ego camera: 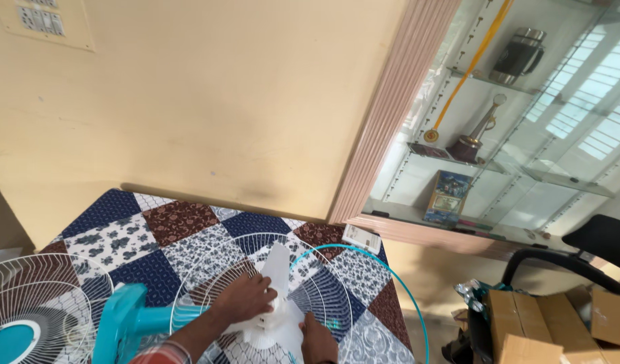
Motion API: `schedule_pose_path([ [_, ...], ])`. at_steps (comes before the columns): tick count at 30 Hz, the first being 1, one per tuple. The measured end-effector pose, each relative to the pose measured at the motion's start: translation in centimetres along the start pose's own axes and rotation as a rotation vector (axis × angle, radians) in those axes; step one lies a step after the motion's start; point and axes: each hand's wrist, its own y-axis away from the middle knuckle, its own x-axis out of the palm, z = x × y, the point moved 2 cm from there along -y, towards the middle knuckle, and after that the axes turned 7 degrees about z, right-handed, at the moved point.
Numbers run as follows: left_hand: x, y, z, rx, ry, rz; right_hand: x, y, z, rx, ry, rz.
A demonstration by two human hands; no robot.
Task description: The person assembles a table fan by attaching the fan blades to the motor hub, securing the front grille, and tightening the base control panel. The person uses a screwdriver to fasten screws in the base and aligns components by hand.
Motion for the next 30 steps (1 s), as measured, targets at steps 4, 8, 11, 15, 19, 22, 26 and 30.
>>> schedule_pose_path([
  [4,-0.1,-0.2,-0.4,-0.088,-0.048,0.035,-1.5,1.5,1.7,-0.022,-0.005,-0.029],
  [8,-0.8,0.0,-1.0,-0.168,-0.059,0.075,-2.6,2.2,2.6,-0.16,0.076,-0.125],
  [11,-1.4,-0.1,-1.4,-0.211,-0.024,0.121,-3.4,2.6,2.9,-0.189,0.032,-0.136],
  [15,-1.3,-0.1,-1.9,-0.281,0.006,0.068,-4.2,2.9,3.8,-0.224,0.089,-0.127],
  [19,0.3,-1.0,-2.1,-0.302,0.058,0.008,-4.4,3.3,3.7,-0.21,0.061,-0.093],
  [22,1.6,-1.7,-1.8,-0.28,0.094,-0.114,-4.5,3.1,3.6,-0.196,0.056,-0.074],
  [26,2.7,-2.6,-1.2,-0.268,0.091,-0.148,-4.6,3.3,3.7,-0.209,0.05,-0.069],
  [30,3.4,-3.0,-1.0,-0.286,0.074,-0.197,-4.6,3.2,3.7,-0.2,0.062,-0.072],
])
